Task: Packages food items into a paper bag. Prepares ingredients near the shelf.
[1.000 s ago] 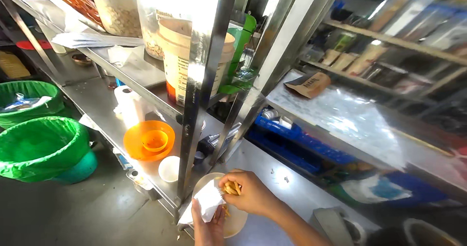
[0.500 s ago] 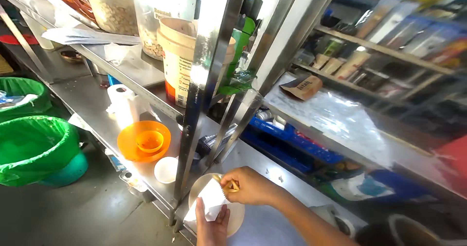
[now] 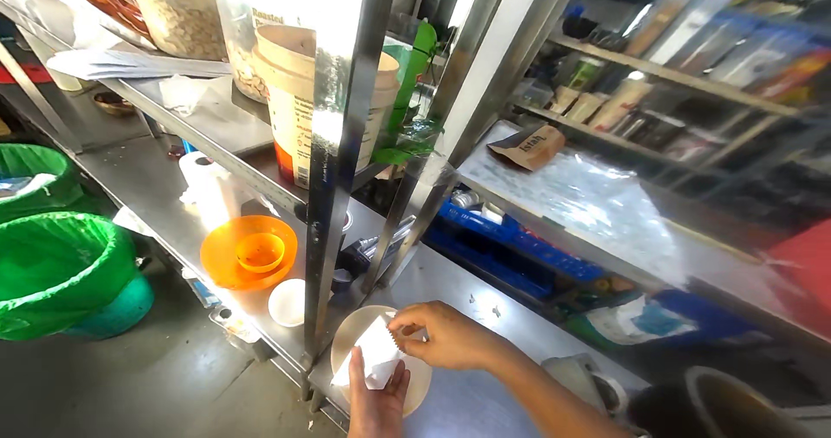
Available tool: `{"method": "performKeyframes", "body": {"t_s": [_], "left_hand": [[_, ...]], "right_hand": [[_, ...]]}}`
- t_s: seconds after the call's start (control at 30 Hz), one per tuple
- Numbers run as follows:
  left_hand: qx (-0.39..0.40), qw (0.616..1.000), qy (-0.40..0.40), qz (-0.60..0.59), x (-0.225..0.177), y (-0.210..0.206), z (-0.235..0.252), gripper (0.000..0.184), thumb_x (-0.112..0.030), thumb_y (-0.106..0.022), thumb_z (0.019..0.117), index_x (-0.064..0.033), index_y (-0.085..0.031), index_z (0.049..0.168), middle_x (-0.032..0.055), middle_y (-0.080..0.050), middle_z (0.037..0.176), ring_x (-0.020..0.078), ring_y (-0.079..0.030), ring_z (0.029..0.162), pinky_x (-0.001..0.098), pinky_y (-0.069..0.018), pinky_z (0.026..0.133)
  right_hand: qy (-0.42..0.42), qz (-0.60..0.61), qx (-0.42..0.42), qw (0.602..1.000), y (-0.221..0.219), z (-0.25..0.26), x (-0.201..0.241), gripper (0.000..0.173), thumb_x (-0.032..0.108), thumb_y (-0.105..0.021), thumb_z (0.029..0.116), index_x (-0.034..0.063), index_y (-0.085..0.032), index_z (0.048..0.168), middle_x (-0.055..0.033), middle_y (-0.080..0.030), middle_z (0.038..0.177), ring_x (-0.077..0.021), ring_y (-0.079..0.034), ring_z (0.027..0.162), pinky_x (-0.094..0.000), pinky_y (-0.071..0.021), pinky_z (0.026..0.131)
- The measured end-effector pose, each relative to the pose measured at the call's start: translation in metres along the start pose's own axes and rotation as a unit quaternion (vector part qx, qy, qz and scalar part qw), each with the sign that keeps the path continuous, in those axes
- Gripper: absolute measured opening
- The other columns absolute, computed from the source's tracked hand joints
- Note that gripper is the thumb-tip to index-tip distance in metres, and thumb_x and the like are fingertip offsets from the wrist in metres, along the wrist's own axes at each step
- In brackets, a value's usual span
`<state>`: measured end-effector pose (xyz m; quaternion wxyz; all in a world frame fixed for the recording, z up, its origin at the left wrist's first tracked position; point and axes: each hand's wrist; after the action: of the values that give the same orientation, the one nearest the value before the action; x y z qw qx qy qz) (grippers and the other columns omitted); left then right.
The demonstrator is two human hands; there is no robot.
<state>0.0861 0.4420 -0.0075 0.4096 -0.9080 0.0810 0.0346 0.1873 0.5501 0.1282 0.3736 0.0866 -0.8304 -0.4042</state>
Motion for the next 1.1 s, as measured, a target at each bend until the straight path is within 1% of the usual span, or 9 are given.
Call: {"method": "performKeyframes", "body": {"t_s": [0.2,0.33,0.43,0.53,0.67,0.73,0.87,0.93,1.1], "left_hand": [[0.076,0.993,0.077,0.049,-0.009,0.006,-0.006,0.083,-0.076,-0.036,0.0964,-0.0082,-0.047,0.143,0.0221,-0.064,0.122,0.0345,-0.068,0.104,0.0497,-0.0571,0.091],[0.090,0.966,0.021,0.243,-0.024,0.030,-0.019,0.093,-0.079,-0.023,0.0959,-0.0068,-0.038,0.152,0.0193,-0.056,0.142,0.0338,-0.060,0.125,0.0527,-0.0527,0.098],[0.145,0.920,-0.173,0.322,-0.038,0.064,-0.008,0.085,-0.066,-0.059,0.0920,-0.0023,-0.044,0.145,0.0137,-0.060,0.136,0.0253,-0.061,0.123,0.0458,-0.0538,0.100],[0.234,0.927,-0.180,0.231,-0.056,0.067,0.000,0.087,-0.057,-0.070,0.0902,-0.0043,-0.033,0.149,0.0165,-0.065,0.128,0.0268,-0.068,0.115,0.0466,-0.0580,0.097],[0.171,0.960,-0.150,0.161,-0.070,0.071,-0.004,0.046,-0.039,-0.045,0.1060,-0.0057,-0.045,0.138,0.0153,-0.071,0.114,0.0241,-0.073,0.102,0.0437,-0.0622,0.088],[0.148,0.969,-0.136,0.141,-0.079,0.088,-0.009,0.047,-0.040,-0.037,0.1087,-0.0055,-0.048,0.138,0.0147,-0.071,0.117,0.0238,-0.072,0.106,0.0435,-0.0615,0.091],[0.174,0.979,-0.098,0.051,-0.083,0.127,-0.015,0.049,-0.048,-0.048,0.1042,-0.0087,-0.056,0.132,0.0159,-0.072,0.117,0.0245,-0.074,0.101,0.0405,-0.0641,0.077],[0.197,0.978,-0.070,0.021,-0.083,0.138,-0.016,0.052,-0.053,-0.061,0.0966,-0.0115,-0.062,0.128,0.0157,-0.073,0.116,0.0239,-0.075,0.097,0.0384,-0.0641,0.071],[0.195,0.980,-0.043,0.012,-0.083,0.160,-0.027,0.050,-0.047,-0.065,0.0953,-0.0103,-0.062,0.129,0.0167,-0.072,0.119,0.0256,-0.073,0.104,0.0409,-0.0628,0.082]], "right_hand": [[0.115,-0.079,0.033,0.990,-0.004,-0.019,-0.006,0.053,0.046,-0.064,0.0997,0.0090,-0.062,0.137,-0.0088,-0.064,0.137,-0.0201,-0.059,0.129,-0.0441,-0.0468,0.111],[0.098,-0.203,-0.100,0.969,-0.004,-0.025,0.007,0.029,0.032,-0.056,0.1049,0.0121,-0.071,0.091,-0.0041,-0.067,0.077,-0.0204,-0.067,0.075,-0.0442,-0.0539,0.067],[0.151,-0.178,-0.116,0.965,0.005,-0.028,0.023,0.029,0.034,-0.059,0.1035,0.0158,-0.070,0.084,0.0032,-0.062,0.071,-0.0105,-0.061,0.066,-0.0347,-0.0514,0.060],[0.173,-0.130,-0.088,0.972,0.002,-0.019,0.043,0.025,0.031,-0.060,0.1033,0.0143,-0.068,0.086,0.0035,-0.060,0.070,-0.0097,-0.060,0.064,-0.0337,-0.0515,0.058],[0.239,0.055,-0.248,0.937,-0.009,-0.006,0.034,0.020,0.025,-0.067,0.0999,0.0073,-0.074,0.106,-0.0001,-0.071,0.092,-0.0075,-0.068,0.080,-0.0273,-0.0601,0.069],[0.178,0.097,-0.298,0.933,-0.017,0.002,0.007,0.021,0.026,-0.066,0.1005,0.0072,-0.069,0.110,-0.0027,-0.071,0.094,-0.0113,-0.069,0.081,-0.0310,-0.0606,0.068],[-0.109,-0.033,-0.035,0.993,-0.085,0.039,-0.078,0.100,0.045,-0.090,0.0748,0.0086,-0.042,0.155,-0.0222,-0.055,0.143,-0.0391,-0.059,0.124,-0.0589,-0.0503,0.103],[-0.164,-0.061,0.043,0.984,-0.129,0.064,-0.105,0.125,0.050,-0.095,0.0638,0.0033,-0.029,0.159,-0.0297,-0.042,0.152,-0.0469,-0.053,0.130,-0.0627,-0.0458,0.106],[-0.063,-0.051,-0.069,0.994,-0.172,0.089,-0.126,0.084,0.057,-0.076,0.0830,0.0075,-0.053,0.148,-0.0229,-0.058,0.135,-0.0369,-0.062,0.119,-0.0534,-0.0521,0.100]]}}
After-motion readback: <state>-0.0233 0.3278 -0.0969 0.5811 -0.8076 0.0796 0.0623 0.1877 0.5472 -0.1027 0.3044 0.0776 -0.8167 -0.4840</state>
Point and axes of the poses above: each hand's wrist, its own z-axis towards the middle knuckle, its own y-axis out of the back of the hand, x = y × z
